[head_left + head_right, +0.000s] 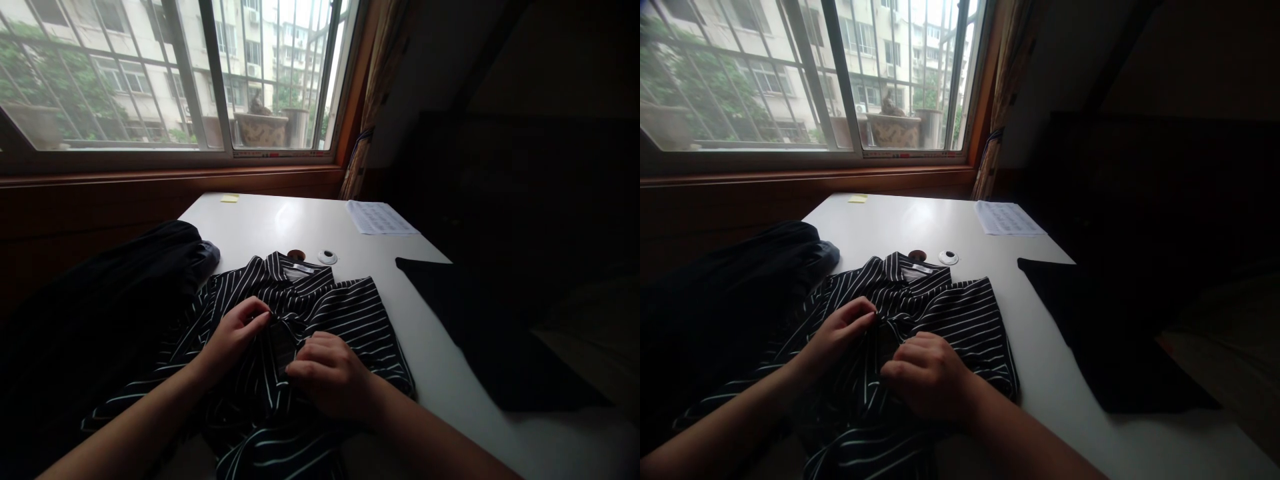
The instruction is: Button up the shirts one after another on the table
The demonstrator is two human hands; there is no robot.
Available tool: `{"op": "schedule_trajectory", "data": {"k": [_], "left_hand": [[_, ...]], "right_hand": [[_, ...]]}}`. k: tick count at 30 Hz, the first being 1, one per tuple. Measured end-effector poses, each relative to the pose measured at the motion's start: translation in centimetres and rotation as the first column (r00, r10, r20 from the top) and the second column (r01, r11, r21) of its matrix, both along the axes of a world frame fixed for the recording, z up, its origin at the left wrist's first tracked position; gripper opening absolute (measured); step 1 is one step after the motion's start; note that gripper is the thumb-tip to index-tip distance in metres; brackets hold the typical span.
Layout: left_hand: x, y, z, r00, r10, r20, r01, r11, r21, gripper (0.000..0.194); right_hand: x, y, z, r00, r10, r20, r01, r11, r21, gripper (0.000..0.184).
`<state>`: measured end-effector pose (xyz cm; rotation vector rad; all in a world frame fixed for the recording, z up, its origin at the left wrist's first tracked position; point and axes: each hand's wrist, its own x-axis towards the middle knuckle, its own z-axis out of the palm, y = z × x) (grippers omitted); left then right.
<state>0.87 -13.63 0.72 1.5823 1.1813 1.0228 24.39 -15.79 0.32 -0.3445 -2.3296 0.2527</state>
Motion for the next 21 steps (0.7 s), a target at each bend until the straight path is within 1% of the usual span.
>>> {"op": "schedule_trajectory", "data": {"k": [2,5,7,9,11,13,16,18,19,21], "left_hand": [[0.0,-0.2,0.0,1.0,0.007,0.016,-0.007,1.0,0.001,0.024],[0.1,-0.3,0.1,0.999,0.036,0.034,-0.036,0.999,0.003,0.025],[0.1,-0.2,0.2,0.998,0.054,0.038,-0.055,0.998,0.007,0.025],[0.0,-0.2,0.2,0.997,0.061,0.041,-0.061,0.998,0.011,0.025],[0.0,-0.1,0.2,0.997,0.062,0.043,-0.063,0.998,0.024,0.024],[0.0,-0.1,0.2,0.997,0.065,0.04,-0.066,0.997,0.041,0.023],[0.1,-0.2,0.2,0.998,0.059,0.037,-0.061,0.996,0.066,0.021],[0.1,-0.2,0.3,0.999,0.038,0.038,-0.041,0.996,0.082,0.02],[0.1,-0.3,0.4,0.999,0.024,0.04,-0.027,0.995,0.092,0.02],[0.2,-0.4,0.6,0.999,-0.01,0.036,0.006,0.993,0.114,0.02]], "right_hand": [[0.1,0.1,0.3,1.0,0.009,-0.03,-0.01,0.999,-0.038,0.008],[0.4,0.1,0.9,0.997,0.033,-0.073,-0.04,0.994,-0.097,0.015],[0.6,0.2,1.0,0.994,0.018,-0.105,-0.032,0.991,-0.133,0.017],[0.8,0.5,0.9,0.99,-0.045,-0.135,0.023,0.987,-0.158,0.012],[0.8,0.8,0.5,0.976,-0.138,-0.166,0.107,0.977,-0.182,0.009],[0.7,1.1,0.1,0.959,-0.227,-0.17,0.186,0.956,-0.227,0.017],[0.6,1.6,-0.2,0.937,-0.34,-0.082,0.305,0.908,-0.288,0.037],[0.6,1.9,-0.4,0.925,-0.38,0.001,0.362,0.881,-0.304,0.05],[0.5,2.1,-0.5,0.924,-0.38,0.039,0.373,0.875,-0.31,0.051],[0.5,2.3,-0.7,0.928,-0.36,0.096,0.371,0.871,-0.321,0.043]]}}
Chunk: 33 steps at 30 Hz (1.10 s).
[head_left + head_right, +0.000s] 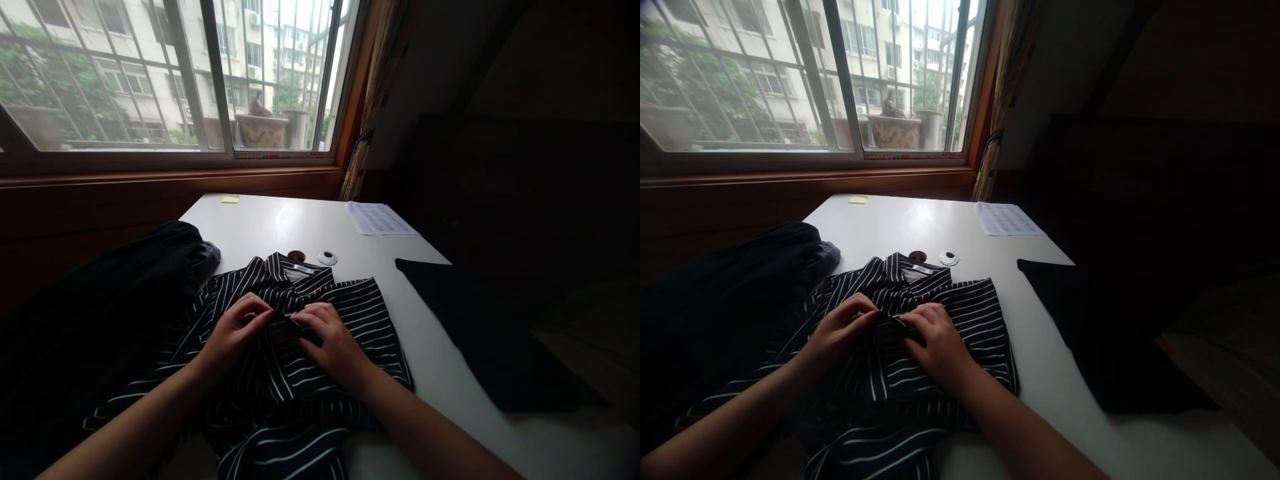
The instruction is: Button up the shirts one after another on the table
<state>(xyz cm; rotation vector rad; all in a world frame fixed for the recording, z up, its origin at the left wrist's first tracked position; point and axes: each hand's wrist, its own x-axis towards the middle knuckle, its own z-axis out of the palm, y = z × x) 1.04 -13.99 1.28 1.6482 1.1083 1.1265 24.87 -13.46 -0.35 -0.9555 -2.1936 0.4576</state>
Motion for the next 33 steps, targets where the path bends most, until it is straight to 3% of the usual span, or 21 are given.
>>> {"op": "schedule_trajectory", "data": {"k": [4,10,14,19,33], "left_hand": [[0.0,-0.2,0.3,0.999,-0.031,-0.017,0.032,0.999,0.029,0.019],[0.0,-0.3,0.5,1.0,-0.026,0.006,0.026,1.0,0.01,0.019],[0.1,-0.3,0.3,0.998,0.046,0.047,-0.045,0.998,-0.039,0.019],[0.2,-0.1,-0.1,0.987,0.116,0.115,-0.112,0.993,-0.045,0.02],[0.1,-0.1,-0.4,0.996,0.05,0.079,-0.044,0.996,-0.076,0.014]], "right_hand": [[-0.1,0.3,-0.3,0.999,0.016,0.044,-0.015,0.999,-0.035,0.022],[0.1,0.1,0.0,0.997,-0.001,0.073,0.006,0.997,-0.072,0.014],[0.1,-0.3,0.3,0.983,0.136,0.122,-0.132,0.99,-0.043,0.033],[-0.1,-0.8,0.3,0.921,0.339,0.193,-0.343,0.939,-0.012,0.055],[-0.2,-0.7,0.3,0.93,0.327,0.167,-0.314,0.944,-0.101,0.052]]}}
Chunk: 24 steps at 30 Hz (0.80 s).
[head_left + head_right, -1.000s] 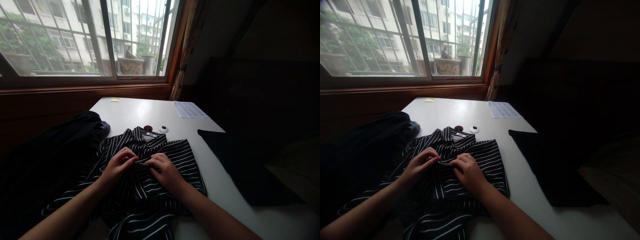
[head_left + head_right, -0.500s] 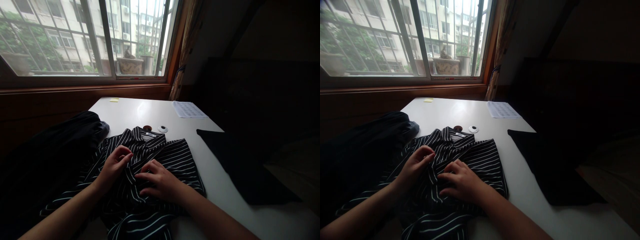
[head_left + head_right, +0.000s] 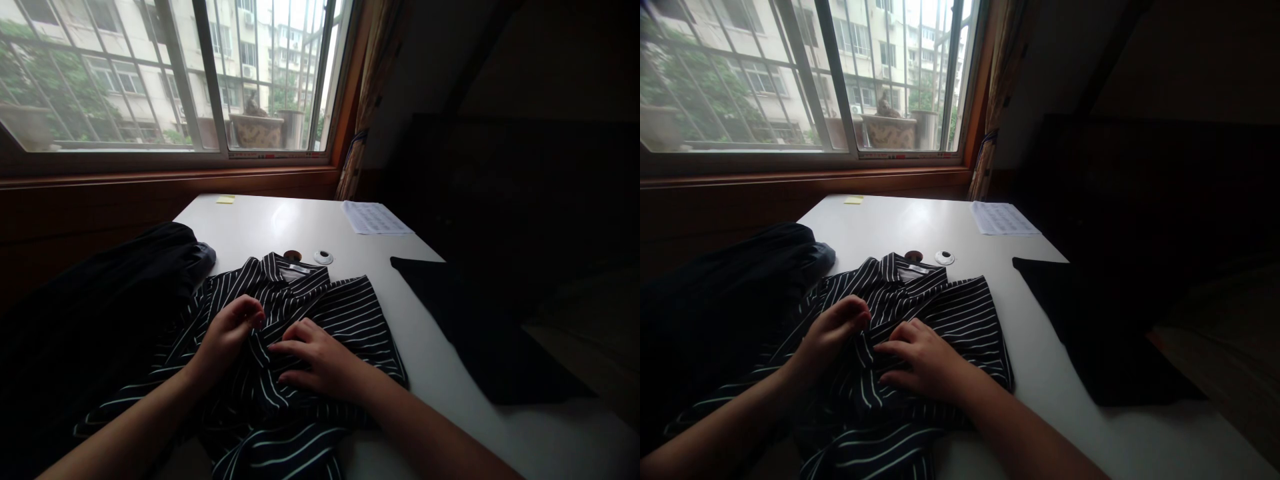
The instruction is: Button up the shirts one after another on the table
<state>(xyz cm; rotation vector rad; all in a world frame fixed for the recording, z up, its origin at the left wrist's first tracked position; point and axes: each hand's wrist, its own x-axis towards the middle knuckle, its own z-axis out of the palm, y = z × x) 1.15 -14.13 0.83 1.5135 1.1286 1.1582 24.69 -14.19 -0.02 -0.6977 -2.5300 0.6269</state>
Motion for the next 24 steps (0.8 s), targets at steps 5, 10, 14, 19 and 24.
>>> {"op": "schedule_trajectory", "data": {"k": [5,10,14,19,24], "left_hand": [[0.2,-0.2,0.2,0.999,-0.005,-0.036,0.006,1.0,0.008,0.014],[0.5,-0.3,0.5,1.0,-0.006,-0.024,0.006,1.0,0.009,0.014],[0.5,-0.3,0.6,0.997,-0.053,-0.052,0.053,0.999,-0.006,0.028],[0.3,-0.3,0.2,0.994,-0.066,-0.087,0.065,0.998,-0.012,0.04],[0.1,-0.7,0.3,0.979,-0.054,-0.196,0.075,0.992,0.098,0.034]], "right_hand": [[0.0,0.0,0.1,1.0,-0.003,-0.001,0.003,1.0,-0.003,0.051],[0.0,0.0,0.0,1.0,-0.003,-0.002,0.003,1.0,0.001,0.051],[0.0,0.0,0.0,1.0,-0.007,-0.007,0.007,1.0,0.001,0.051],[0.1,0.3,0.2,1.0,-0.022,-0.013,0.022,1.0,-0.018,0.04],[1.1,1.6,0.0,0.996,-0.091,0.007,0.091,0.996,0.008,0.013]]}}
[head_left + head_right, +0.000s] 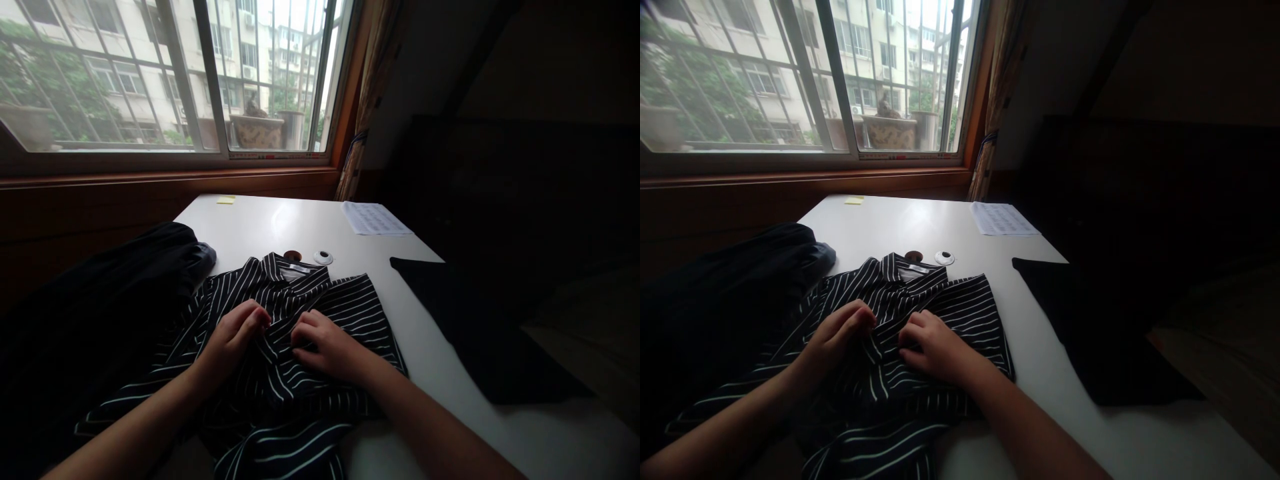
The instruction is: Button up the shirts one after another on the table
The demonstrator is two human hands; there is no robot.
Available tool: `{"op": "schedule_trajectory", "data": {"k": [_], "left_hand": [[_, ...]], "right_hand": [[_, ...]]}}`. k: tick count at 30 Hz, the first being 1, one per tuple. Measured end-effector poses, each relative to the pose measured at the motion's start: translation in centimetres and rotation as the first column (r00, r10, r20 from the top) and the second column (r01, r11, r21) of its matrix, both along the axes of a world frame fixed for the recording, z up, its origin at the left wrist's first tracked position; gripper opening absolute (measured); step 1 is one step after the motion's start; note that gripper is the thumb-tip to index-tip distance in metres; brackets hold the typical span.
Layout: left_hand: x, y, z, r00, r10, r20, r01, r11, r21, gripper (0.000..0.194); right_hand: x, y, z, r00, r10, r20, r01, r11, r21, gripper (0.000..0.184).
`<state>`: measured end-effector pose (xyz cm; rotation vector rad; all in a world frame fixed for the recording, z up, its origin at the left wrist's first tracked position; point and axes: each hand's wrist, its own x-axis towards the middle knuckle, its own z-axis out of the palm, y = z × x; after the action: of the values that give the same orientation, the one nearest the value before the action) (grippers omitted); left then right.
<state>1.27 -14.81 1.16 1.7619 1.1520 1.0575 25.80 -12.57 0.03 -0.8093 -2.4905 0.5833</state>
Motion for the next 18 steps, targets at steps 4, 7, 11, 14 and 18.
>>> {"op": "schedule_trajectory", "data": {"k": [4,7,11,14,18], "left_hand": [[0.1,-0.8,0.3,0.979,-0.049,-0.197,0.087,0.979,0.186,0.026],[0.6,-1.5,0.6,0.922,-0.091,-0.375,0.223,0.919,0.325,0.021],[1.6,-2.3,1.1,0.826,-0.167,-0.538,0.421,0.817,0.394,0.023],[1.5,-2.2,1.5,0.806,-0.118,-0.58,0.413,0.813,0.409,0.023],[-0.4,-0.8,1.7,0.796,0.126,-0.592,0.188,0.878,0.44,0.022]], "right_hand": [[2.0,2.4,-0.6,0.993,-0.1,0.056,0.098,0.995,0.031,0.012],[4.9,4.7,-0.9,0.97,-0.2,0.136,0.2,0.98,0.011,0.011],[10.2,7.0,-0.9,0.938,-0.299,0.176,0.301,0.954,0.015,0.006],[14.0,7.9,-0.8,0.882,-0.422,0.207,0.422,0.905,0.048,0.006],[16.9,8.3,-1.1,0.773,-0.586,0.242,0.575,0.809,0.123,0.013]]}}
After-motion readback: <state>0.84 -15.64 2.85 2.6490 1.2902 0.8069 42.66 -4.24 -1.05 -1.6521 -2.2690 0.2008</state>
